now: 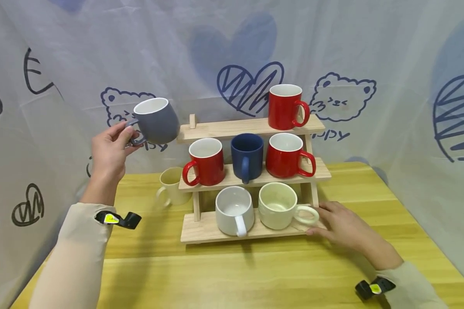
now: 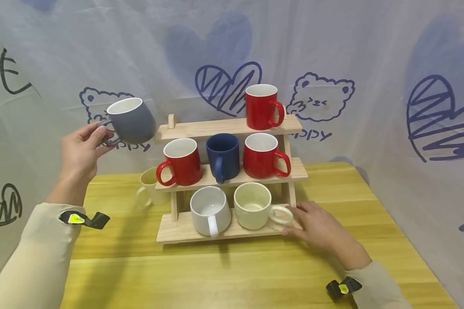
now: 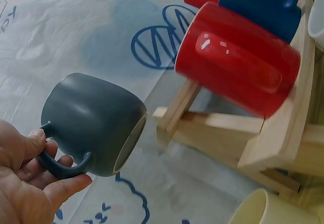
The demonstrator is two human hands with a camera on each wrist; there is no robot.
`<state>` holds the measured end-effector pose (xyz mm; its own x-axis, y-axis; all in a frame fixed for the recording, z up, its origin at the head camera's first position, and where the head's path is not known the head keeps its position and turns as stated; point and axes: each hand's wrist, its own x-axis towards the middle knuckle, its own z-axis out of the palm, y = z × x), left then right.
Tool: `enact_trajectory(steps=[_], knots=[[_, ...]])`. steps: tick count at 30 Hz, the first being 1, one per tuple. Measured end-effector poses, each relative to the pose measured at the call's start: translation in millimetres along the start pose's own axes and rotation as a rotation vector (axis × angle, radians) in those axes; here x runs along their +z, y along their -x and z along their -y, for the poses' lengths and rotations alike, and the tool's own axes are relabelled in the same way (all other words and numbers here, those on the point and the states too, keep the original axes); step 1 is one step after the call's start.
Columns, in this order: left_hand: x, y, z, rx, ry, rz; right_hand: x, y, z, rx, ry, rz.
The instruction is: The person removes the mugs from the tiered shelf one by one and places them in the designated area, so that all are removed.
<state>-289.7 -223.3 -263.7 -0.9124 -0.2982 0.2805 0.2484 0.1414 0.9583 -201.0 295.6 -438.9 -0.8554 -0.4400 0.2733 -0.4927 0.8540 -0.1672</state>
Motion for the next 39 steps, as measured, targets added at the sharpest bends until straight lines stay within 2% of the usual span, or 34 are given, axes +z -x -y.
enact_trajectory(steps=[8, 17, 24, 33, 39], knots=[[-20.6, 0.3, 10.4, -0.027, 0.106, -0.052, -3.7, -1.8, -2.6, 0.004, 0.006, -0.007], [-43.2, 5.1, 29.9, -0.079, 0.103, -0.124, 0.8, 0.7, -0.9, -0.005, 0.007, -0.008], [-55.5, 9.0, 46.9, -0.117, 0.196, -0.176, 1.2, 0.7, -1.0, 0.02, 0.007, 0.007], [-65.7, 18.0, 75.1, -0.146, 0.202, -0.203, 0.6, 0.1, -0.4, 0.019, 0.006, 0.007], [-71.2, 21.8, 97.4, -0.172, 0.161, -0.224, -0.6, -0.3, 0.5, 0.018, 0.007, 0.007]])
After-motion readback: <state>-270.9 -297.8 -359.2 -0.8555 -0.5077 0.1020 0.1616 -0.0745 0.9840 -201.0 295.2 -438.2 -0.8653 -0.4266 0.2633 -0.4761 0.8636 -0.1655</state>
